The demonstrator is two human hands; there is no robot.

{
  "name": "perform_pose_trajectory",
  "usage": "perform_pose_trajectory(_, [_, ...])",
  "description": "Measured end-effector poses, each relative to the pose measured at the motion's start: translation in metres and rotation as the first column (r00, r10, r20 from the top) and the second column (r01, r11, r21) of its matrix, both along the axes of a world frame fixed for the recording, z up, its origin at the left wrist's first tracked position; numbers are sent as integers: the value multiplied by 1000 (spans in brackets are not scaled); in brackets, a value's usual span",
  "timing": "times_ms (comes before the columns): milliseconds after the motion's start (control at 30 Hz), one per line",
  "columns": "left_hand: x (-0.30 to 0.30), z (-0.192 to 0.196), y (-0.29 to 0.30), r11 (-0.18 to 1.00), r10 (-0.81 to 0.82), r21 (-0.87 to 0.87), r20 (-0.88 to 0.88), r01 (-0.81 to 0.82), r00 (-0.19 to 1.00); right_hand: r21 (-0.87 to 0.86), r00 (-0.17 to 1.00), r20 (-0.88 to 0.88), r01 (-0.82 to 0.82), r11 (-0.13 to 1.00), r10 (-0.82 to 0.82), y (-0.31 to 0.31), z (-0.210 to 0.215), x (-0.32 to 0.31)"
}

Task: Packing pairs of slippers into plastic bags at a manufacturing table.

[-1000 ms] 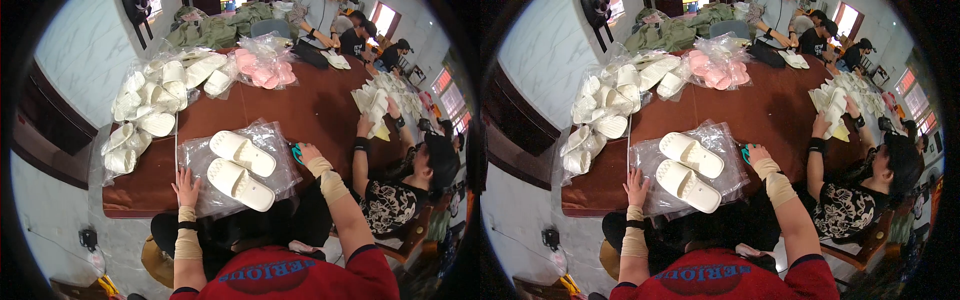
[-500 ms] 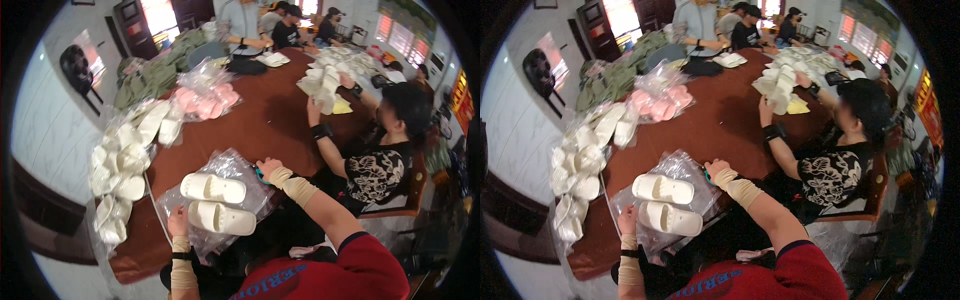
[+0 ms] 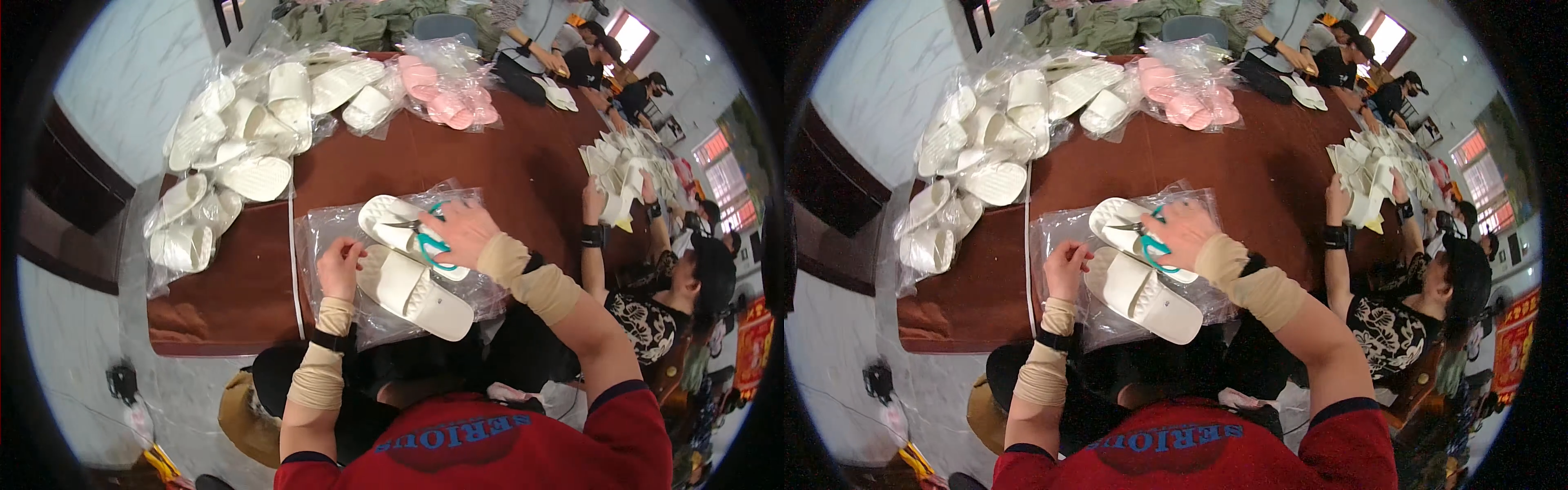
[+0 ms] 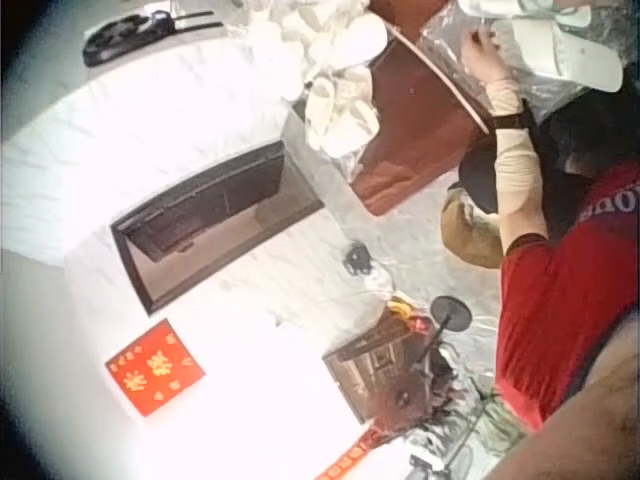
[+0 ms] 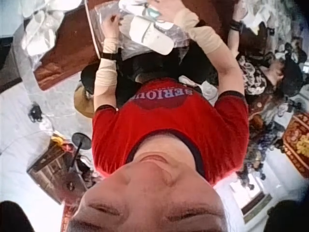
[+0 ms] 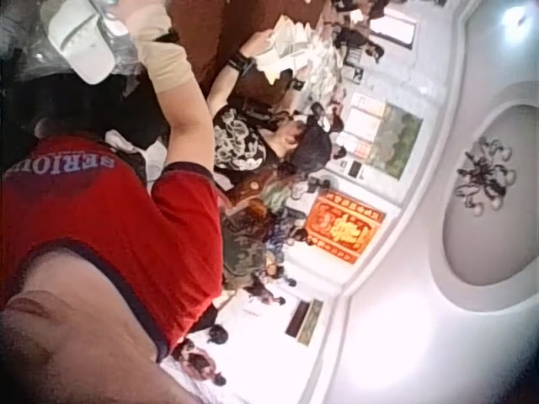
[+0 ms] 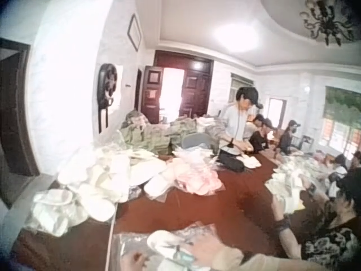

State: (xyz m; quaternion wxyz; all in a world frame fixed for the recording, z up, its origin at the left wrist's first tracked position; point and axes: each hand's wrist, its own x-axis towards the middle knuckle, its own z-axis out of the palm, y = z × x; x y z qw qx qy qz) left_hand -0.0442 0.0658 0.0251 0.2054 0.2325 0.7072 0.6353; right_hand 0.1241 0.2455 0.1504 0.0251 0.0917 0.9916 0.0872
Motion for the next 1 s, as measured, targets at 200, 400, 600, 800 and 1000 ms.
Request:
perform_pose_trajectory(200, [5,10,0,991,10,-129,-134,-27,991,-7,989,-83,-123,992,122,-31,-37,-51])
perform_pose_trajectory(400, [1,43,-17,988,27,150,-22,-23,999,-108,975,-184,107,988,-125,1,-24,-25])
perform_pose_trajectory(600, [-11,116,-82,886,187,409,114,-217,976,-220,890,-21,440,870,-455,70,-54,56])
perform_pose_trajectory(800, [1,112,-265,656,662,443,49,-611,748,-818,899,-64,201,538,-434,26,-78,48])
perform_pose_trajectory(1000, [45,66,-393,382,912,317,20,-868,409,-966,871,162,44,-255,-463,-60,-62,45])
